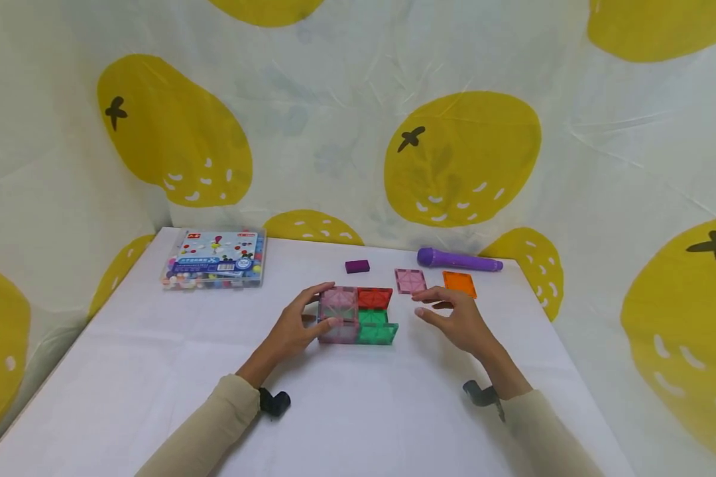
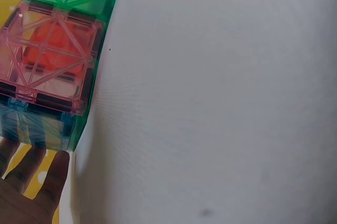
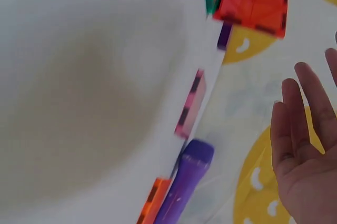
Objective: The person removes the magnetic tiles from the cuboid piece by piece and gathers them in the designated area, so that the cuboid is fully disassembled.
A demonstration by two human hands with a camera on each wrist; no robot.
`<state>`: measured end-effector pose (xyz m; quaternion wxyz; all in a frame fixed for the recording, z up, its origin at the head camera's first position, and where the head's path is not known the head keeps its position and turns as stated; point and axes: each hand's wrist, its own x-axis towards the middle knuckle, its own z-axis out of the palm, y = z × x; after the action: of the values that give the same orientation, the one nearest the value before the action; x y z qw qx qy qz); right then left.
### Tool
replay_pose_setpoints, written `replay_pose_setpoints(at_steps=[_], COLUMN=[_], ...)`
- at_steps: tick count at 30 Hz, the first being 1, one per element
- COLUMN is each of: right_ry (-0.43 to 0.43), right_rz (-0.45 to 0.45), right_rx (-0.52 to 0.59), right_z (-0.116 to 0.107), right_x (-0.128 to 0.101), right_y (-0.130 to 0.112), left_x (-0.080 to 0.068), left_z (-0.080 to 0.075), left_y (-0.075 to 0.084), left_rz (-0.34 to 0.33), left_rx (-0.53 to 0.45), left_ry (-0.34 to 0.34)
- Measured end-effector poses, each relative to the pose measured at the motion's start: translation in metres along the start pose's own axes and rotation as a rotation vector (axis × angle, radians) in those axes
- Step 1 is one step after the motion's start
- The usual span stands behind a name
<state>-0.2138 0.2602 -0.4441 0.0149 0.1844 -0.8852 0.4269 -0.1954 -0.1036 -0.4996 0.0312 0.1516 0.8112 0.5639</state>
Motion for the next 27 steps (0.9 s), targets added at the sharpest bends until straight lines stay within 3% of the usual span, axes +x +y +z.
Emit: replay_pose_setpoints(at_steps=[8,13,20,27], right_ry=[-0.175,-0.23,-0.178,-0.096], right_rz=[-0.085,-0.115,-0.213,-0.234], right_rx=[-0.001,-0.061,-0.199,-0.133], right_z=[0.027,0.042,0.057,0.058], right_x=[-0.007,-0.005,0.0,-0.001], right_y=[-0.025,-0.033,-0.039,-0.033], left_x=[0.001,0.0,0.0,0.0], left_z=[-0.001,0.0,-0.001,-0.001], left_y=[-0.001,-0.001,-0.002,-0.002], left_rz=[-0.001,-0.001,0.001,0.011], left_rx=[0.008,0.007,0.0,-0.004], left_ry=[-0.004,-0.004,-0.003,-0.004])
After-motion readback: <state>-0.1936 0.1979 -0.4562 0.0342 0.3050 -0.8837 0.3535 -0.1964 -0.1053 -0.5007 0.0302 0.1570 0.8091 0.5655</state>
